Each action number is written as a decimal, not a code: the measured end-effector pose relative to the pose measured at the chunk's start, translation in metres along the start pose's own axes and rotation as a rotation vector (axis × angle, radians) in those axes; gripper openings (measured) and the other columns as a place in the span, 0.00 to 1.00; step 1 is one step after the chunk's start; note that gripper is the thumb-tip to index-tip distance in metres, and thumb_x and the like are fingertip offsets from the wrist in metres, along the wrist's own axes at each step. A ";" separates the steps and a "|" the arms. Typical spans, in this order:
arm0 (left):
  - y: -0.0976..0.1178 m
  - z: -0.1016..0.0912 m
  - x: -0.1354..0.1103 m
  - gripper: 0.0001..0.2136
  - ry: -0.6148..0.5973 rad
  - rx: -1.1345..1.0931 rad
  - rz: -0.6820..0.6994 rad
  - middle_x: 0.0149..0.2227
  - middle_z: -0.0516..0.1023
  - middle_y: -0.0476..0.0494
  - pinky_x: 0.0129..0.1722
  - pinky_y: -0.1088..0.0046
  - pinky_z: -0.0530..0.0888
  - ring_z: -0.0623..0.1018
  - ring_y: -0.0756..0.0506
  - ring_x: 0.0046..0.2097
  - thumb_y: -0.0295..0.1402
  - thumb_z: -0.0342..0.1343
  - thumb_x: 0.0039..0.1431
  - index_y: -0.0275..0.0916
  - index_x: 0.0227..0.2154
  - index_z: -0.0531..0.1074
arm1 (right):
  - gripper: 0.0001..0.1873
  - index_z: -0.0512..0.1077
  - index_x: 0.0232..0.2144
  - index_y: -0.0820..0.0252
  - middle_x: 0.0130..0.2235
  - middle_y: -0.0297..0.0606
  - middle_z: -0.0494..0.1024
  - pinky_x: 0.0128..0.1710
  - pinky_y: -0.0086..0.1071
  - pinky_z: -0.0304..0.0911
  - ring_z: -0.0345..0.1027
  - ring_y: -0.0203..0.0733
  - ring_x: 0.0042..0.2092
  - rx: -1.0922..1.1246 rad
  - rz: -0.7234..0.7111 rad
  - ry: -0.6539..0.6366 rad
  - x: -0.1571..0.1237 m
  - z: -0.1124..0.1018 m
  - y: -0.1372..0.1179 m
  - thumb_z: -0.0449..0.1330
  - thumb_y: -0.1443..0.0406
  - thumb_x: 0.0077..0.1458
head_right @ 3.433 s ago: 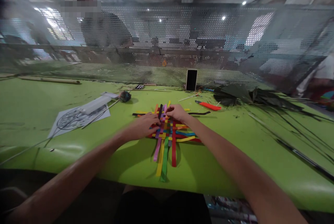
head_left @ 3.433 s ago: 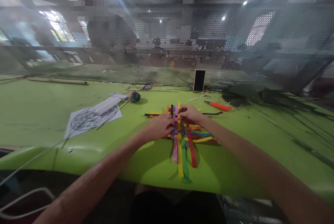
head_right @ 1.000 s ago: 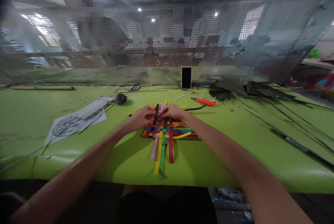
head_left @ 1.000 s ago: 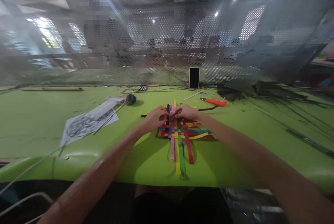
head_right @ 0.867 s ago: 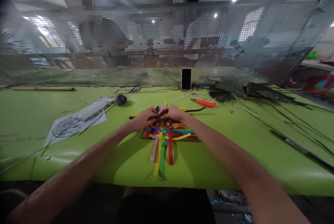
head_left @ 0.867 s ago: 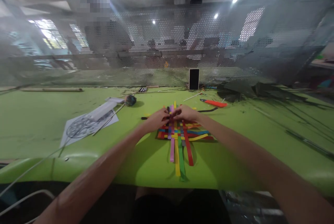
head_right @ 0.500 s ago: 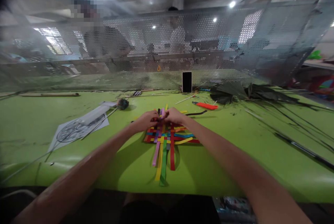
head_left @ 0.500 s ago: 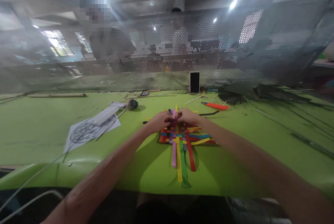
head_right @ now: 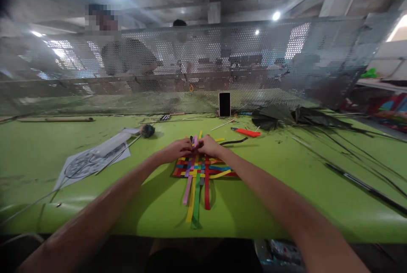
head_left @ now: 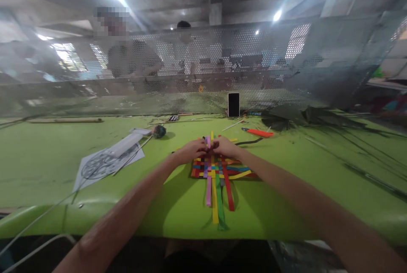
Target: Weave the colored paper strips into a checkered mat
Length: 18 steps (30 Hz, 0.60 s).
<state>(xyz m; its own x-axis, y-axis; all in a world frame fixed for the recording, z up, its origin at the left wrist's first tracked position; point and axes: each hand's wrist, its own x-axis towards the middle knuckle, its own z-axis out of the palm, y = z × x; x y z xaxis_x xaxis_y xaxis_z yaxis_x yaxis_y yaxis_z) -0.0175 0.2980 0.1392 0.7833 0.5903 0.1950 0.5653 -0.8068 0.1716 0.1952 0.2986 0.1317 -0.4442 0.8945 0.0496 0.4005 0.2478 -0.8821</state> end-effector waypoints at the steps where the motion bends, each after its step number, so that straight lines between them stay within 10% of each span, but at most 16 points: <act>1: 0.000 0.003 -0.002 0.07 0.004 0.012 0.003 0.47 0.77 0.40 0.50 0.68 0.73 0.77 0.44 0.46 0.28 0.54 0.67 0.36 0.40 0.78 | 0.06 0.77 0.26 0.64 0.23 0.30 0.75 0.25 0.25 0.57 0.62 0.32 0.24 0.017 0.008 0.013 -0.001 0.000 0.001 0.63 0.73 0.42; 18: 0.009 0.013 -0.014 0.14 0.063 0.156 0.009 0.49 0.76 0.37 0.50 0.67 0.74 0.77 0.41 0.49 0.17 0.48 0.63 0.35 0.46 0.74 | 0.07 0.73 0.27 0.63 0.25 0.35 0.76 0.31 0.29 0.67 0.68 0.36 0.27 0.106 0.024 0.123 0.004 -0.006 0.004 0.63 0.67 0.56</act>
<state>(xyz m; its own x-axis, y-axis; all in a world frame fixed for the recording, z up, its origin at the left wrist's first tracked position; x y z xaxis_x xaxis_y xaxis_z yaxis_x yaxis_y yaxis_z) -0.0203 0.2824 0.1251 0.7735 0.5795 0.2565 0.5955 -0.8031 0.0188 0.1999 0.3050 0.1306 -0.3318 0.9400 0.0791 0.3205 0.1912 -0.9278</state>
